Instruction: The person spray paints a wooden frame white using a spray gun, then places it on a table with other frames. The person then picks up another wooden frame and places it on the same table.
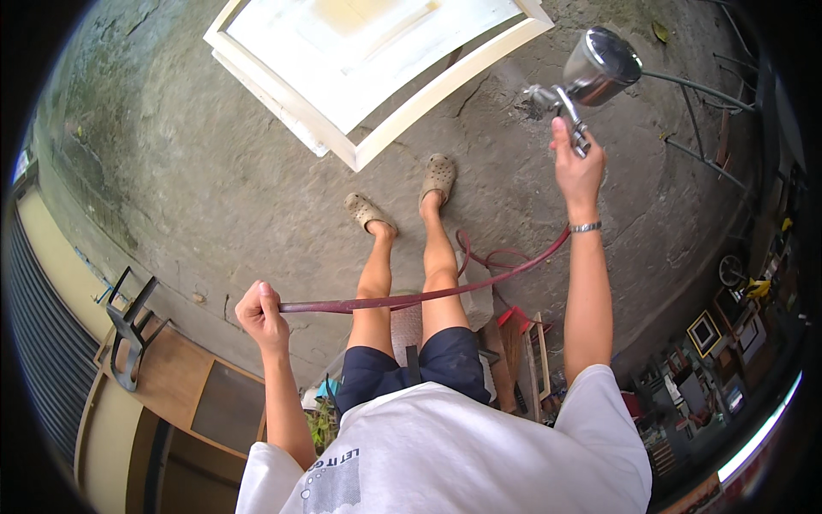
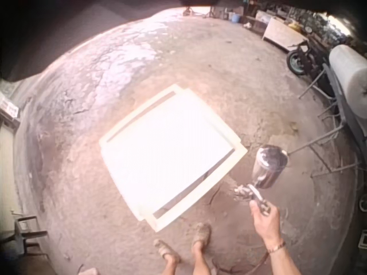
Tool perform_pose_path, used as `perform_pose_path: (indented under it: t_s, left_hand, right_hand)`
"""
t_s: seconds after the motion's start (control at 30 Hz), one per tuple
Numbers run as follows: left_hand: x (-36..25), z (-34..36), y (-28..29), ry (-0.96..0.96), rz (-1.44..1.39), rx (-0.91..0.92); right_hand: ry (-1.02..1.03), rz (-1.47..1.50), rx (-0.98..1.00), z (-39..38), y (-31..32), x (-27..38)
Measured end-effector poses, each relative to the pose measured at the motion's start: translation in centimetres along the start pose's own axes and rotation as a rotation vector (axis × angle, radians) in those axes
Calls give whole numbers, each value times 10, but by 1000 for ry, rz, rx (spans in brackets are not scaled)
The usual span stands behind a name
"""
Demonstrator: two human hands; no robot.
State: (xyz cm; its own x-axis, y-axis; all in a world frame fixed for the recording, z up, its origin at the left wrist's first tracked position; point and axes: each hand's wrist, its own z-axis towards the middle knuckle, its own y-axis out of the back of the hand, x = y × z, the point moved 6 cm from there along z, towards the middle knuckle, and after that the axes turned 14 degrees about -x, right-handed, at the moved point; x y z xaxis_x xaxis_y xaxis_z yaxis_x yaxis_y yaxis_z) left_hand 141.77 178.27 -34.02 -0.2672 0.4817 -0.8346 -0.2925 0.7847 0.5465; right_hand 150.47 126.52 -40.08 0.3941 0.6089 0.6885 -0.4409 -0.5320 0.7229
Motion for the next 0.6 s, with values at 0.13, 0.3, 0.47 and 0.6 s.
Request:
perform_pose_path:
  t_s: [0.13, 0.3, 0.47, 0.6]
  left_hand:
    - [-15, -3, -24, 2, 5, 19]
    - [-28, -7, -49, -19, 21, 60]
    - [-30, -9, -50, -8, 48, 53]
    - [-21, -7, -39, -2, 28, 16]
  right_hand:
    - [-19, -53, -89, 57, 6, -25]
    - [7, -132, -202, 119, 24, -50]
    - [28, 29, -366, 138, 35, -26]
    - [-74, -133, -166, 120, 27, -16]
